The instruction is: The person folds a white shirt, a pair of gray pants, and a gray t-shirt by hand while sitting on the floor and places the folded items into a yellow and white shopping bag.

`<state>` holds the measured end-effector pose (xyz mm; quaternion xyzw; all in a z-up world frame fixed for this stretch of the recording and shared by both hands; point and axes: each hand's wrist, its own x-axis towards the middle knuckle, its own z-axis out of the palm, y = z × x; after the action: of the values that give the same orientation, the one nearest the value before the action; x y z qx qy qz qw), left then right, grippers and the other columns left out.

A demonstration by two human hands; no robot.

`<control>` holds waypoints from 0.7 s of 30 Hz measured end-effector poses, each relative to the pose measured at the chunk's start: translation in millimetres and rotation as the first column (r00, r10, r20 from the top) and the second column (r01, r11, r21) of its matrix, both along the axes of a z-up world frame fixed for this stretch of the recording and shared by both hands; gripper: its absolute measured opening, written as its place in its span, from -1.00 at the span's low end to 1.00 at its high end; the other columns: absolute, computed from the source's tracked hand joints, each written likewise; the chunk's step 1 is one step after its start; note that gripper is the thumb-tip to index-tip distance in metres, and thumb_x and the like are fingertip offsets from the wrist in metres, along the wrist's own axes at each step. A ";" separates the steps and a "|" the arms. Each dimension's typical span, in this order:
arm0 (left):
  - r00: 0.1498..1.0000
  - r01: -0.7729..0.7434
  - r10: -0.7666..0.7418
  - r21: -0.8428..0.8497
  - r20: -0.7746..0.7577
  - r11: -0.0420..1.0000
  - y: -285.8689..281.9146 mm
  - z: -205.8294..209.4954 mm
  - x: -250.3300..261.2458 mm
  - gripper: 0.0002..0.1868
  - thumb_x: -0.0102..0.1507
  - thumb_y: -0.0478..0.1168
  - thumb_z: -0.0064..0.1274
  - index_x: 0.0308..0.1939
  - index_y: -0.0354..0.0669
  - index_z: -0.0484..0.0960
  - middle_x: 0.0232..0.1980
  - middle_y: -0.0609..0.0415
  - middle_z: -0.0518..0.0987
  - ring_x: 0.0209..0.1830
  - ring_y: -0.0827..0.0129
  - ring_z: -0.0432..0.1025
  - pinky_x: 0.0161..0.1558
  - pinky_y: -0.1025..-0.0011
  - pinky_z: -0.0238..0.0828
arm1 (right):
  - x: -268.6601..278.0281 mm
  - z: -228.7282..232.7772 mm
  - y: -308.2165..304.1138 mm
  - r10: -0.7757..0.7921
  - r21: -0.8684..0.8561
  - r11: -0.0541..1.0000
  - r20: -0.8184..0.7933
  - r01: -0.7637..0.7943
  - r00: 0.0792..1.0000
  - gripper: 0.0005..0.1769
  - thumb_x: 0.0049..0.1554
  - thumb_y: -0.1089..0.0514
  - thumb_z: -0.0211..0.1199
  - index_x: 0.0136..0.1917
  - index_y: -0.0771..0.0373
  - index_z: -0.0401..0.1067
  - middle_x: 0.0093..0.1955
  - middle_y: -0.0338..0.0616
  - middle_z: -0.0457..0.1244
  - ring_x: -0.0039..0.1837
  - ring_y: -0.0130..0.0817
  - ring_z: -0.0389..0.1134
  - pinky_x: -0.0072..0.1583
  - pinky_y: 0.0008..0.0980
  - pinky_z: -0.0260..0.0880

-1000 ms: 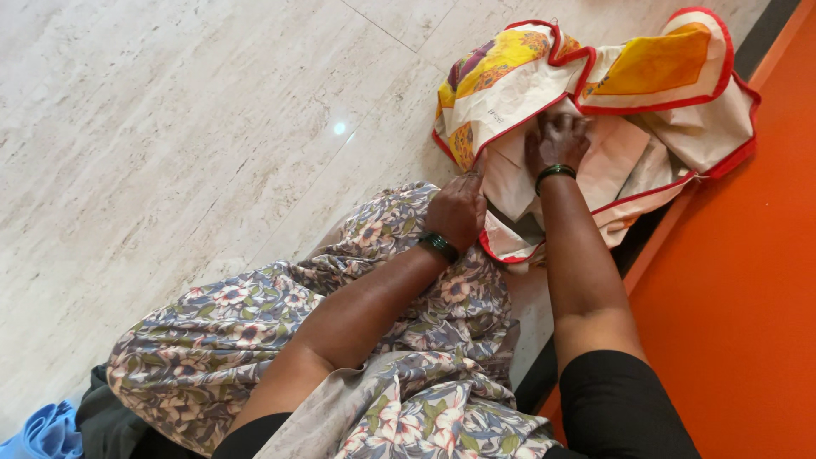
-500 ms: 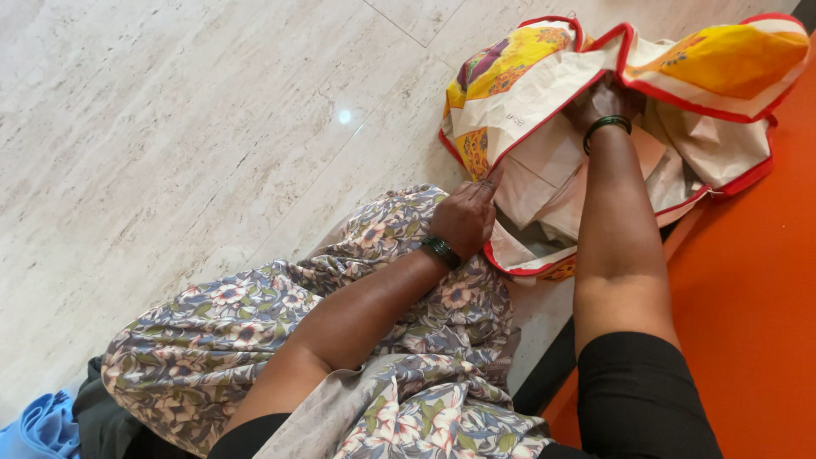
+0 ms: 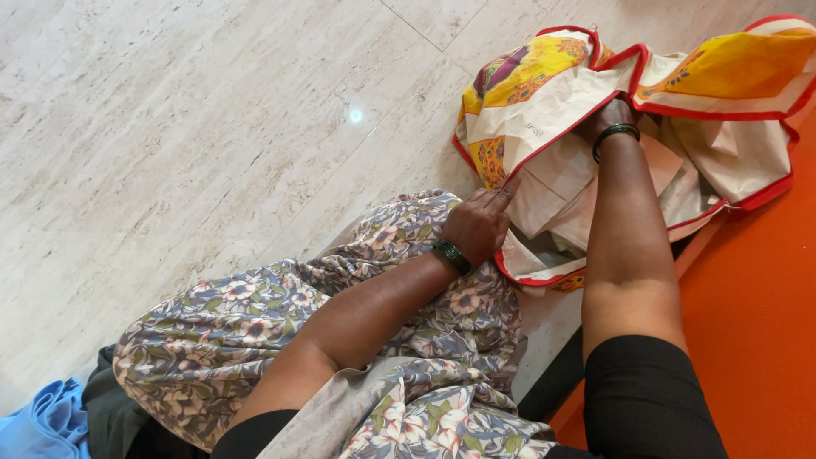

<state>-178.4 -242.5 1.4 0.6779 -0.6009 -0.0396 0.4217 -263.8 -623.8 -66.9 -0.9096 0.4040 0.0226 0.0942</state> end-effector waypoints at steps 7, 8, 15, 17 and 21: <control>1.000 0.015 -0.015 -0.012 -0.015 1.000 -0.2 0.1 0.9 -0.18 0.21 -0.31 0.02 0.58 -0.19 0.17 -0.03 -0.16 0.62 -0.04 0.03 0.51 0.05 0.17 0.51 | -1.7 10.5 5.7 0.077 0.049 0.996 0.001 -0.077 0.997 -0.19 0.15 -0.27 0.21 0.57 0.04 0.21 0.62 -0.01 0.04 0.54 0.02 0.02 0.42 0.05 0.08; 1.000 0.012 -0.012 -0.020 -0.007 1.000 -0.3 -0.2 0.2 -0.19 0.21 -0.31 0.02 0.57 -0.19 0.17 -0.01 -0.17 0.62 -0.02 0.04 0.52 0.07 0.17 0.51 | -2.5 17.6 4.2 0.032 0.054 0.998 0.007 -0.033 0.999 -0.19 0.16 -0.28 0.20 0.58 0.04 0.20 0.62 -0.02 0.02 0.55 0.03 -0.01 0.42 0.08 0.05; 0.999 0.032 -0.032 0.012 0.028 0.999 -5.0 -2.9 0.1 -0.17 0.22 -0.29 0.00 0.59 -0.18 0.13 0.01 -0.15 0.63 -0.01 0.05 0.53 0.07 0.17 0.51 | 18.1 32.2 -2.9 -0.318 0.008 0.947 0.154 0.321 0.935 -0.17 0.18 -0.30 0.10 0.62 0.01 0.11 0.67 -0.04 -0.12 0.59 0.08 -0.21 0.44 0.25 -0.15; 0.999 0.020 -0.020 0.009 0.028 1.000 -4.1 -1.5 1.2 -0.17 0.23 -0.29 0.00 0.59 -0.16 0.12 0.01 -0.15 0.64 -0.02 0.05 0.53 0.04 0.18 0.52 | 25.5 24.7 0.7 -0.328 -0.034 0.941 0.164 0.338 0.930 -0.16 0.19 -0.31 0.08 0.63 0.00 0.08 0.68 -0.04 -0.16 0.60 0.10 -0.27 0.44 0.30 -0.20; 1.000 0.019 -0.020 0.052 0.014 0.998 -3.6 0.8 2.4 -0.19 0.24 -0.30 0.00 0.60 -0.13 0.14 -0.06 -0.11 0.64 -0.04 0.06 0.54 0.03 0.17 0.54 | 33.4 10.5 18.9 -0.320 -0.140 0.928 0.178 0.345 0.931 -0.15 0.20 -0.33 0.03 0.66 -0.02 0.03 0.71 -0.05 -0.24 0.63 0.13 -0.39 0.45 0.40 -0.31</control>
<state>-176.1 -246.1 2.3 0.6829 -0.6095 -0.0542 0.3991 -230.5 -604.9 -56.4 -0.8314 0.5448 -0.0972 0.0498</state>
